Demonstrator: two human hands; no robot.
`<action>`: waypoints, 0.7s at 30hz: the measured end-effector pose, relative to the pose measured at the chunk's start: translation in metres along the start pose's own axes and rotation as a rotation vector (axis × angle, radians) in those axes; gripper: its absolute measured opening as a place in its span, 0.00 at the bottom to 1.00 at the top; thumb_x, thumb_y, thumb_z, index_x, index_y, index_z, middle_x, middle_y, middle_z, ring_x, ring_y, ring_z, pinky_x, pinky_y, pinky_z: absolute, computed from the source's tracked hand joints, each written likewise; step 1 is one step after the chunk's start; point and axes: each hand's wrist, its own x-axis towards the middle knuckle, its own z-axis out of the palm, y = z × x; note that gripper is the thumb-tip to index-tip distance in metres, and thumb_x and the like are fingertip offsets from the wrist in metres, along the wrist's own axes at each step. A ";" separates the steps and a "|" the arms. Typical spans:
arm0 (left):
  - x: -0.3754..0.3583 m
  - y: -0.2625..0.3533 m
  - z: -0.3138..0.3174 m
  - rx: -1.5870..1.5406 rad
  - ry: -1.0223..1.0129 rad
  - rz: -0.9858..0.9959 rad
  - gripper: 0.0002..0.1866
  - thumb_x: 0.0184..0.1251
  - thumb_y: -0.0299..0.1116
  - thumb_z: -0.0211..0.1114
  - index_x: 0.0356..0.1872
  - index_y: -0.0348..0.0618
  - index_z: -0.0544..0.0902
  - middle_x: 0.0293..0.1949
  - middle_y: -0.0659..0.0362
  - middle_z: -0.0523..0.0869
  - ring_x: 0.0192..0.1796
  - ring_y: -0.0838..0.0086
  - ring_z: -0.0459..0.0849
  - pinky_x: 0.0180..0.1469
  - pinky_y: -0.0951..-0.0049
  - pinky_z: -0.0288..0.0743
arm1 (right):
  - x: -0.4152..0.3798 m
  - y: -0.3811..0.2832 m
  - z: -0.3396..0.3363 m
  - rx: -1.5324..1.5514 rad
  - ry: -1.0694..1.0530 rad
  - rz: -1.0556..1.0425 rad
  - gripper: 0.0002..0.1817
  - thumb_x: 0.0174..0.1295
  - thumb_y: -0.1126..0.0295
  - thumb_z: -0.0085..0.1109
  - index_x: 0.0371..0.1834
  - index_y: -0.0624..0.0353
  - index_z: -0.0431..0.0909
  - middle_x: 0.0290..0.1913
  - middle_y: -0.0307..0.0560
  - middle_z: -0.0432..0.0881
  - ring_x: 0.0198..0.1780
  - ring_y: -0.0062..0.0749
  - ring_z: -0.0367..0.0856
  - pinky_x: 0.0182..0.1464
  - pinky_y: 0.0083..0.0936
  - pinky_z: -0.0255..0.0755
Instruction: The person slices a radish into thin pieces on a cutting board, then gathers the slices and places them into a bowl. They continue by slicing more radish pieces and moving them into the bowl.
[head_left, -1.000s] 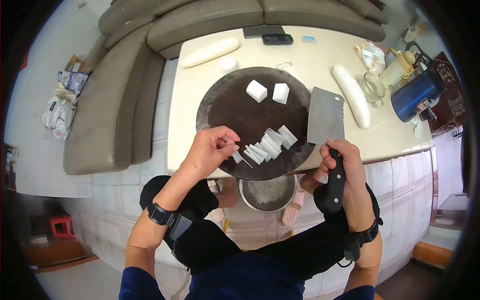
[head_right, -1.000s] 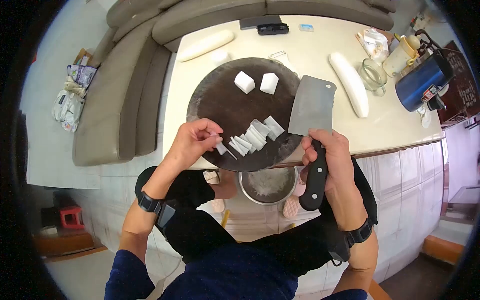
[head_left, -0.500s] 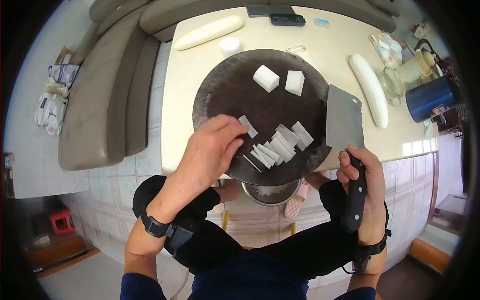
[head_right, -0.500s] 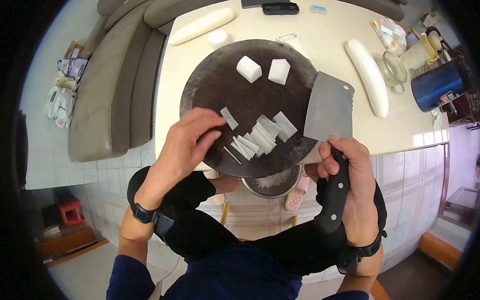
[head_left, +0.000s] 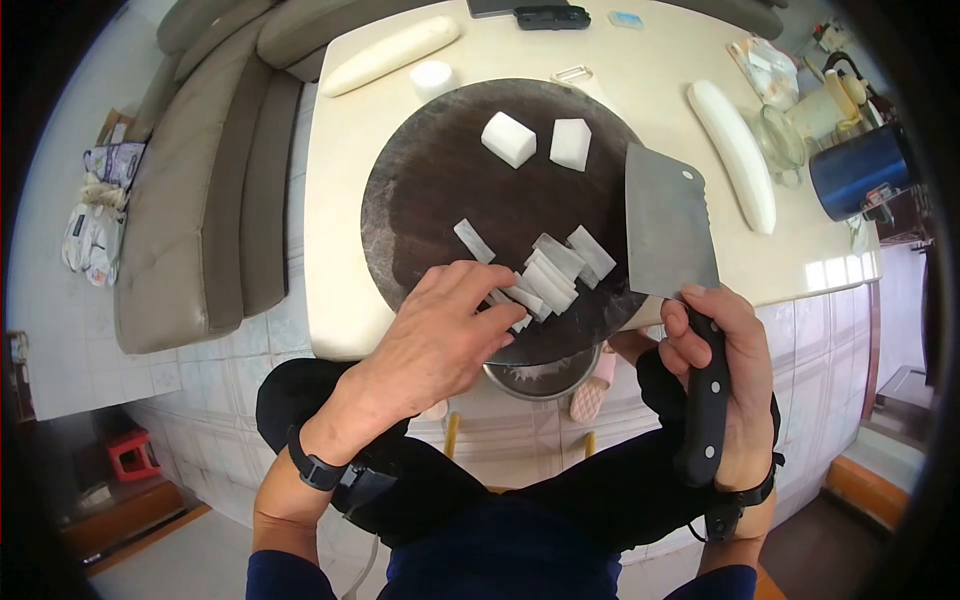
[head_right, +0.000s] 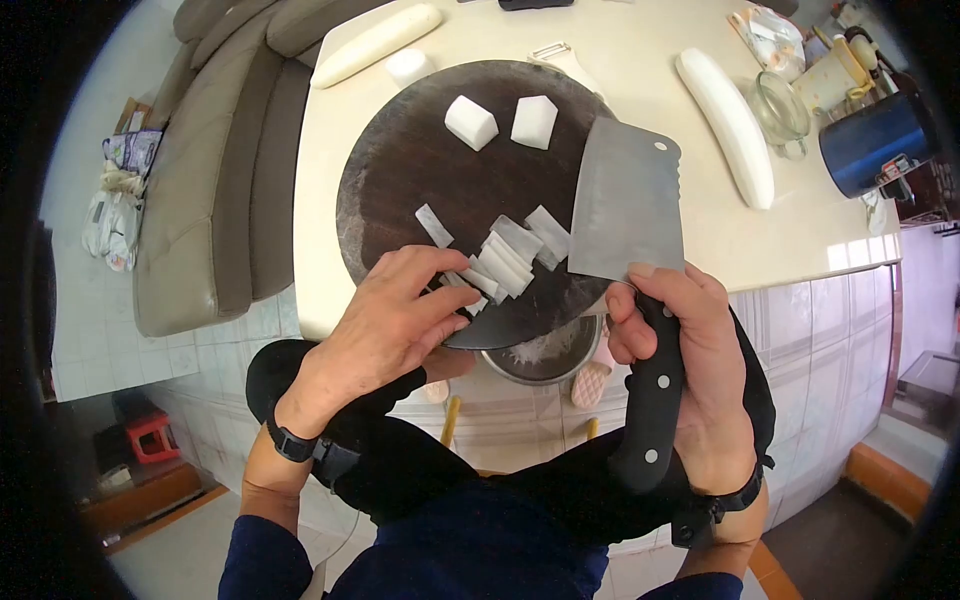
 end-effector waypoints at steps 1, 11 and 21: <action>0.000 -0.001 0.000 0.008 0.004 0.011 0.15 0.54 0.27 0.71 0.44 0.42 0.84 0.53 0.53 0.79 0.55 0.58 0.77 0.56 0.60 0.70 | 0.000 0.000 0.000 0.003 0.003 0.000 0.06 0.63 0.73 0.53 0.34 0.65 0.75 0.24 0.46 0.78 0.16 0.20 0.68 0.24 0.20 0.66; -0.014 -0.020 -0.004 0.044 0.045 0.017 0.11 0.54 0.25 0.71 0.40 0.41 0.84 0.51 0.54 0.81 0.53 0.60 0.78 0.54 0.61 0.73 | -0.001 0.001 -0.013 0.072 0.064 -0.021 0.06 0.64 0.72 0.53 0.32 0.64 0.74 0.26 0.46 0.79 0.17 0.19 0.69 0.25 0.20 0.67; 0.001 -0.003 0.012 0.017 0.100 0.030 0.19 0.55 0.33 0.73 0.49 0.44 0.82 0.53 0.54 0.78 0.56 0.58 0.76 0.57 0.60 0.69 | -0.002 0.004 -0.010 0.055 0.025 -0.020 0.06 0.64 0.73 0.54 0.32 0.65 0.74 0.26 0.47 0.79 0.17 0.20 0.69 0.25 0.20 0.68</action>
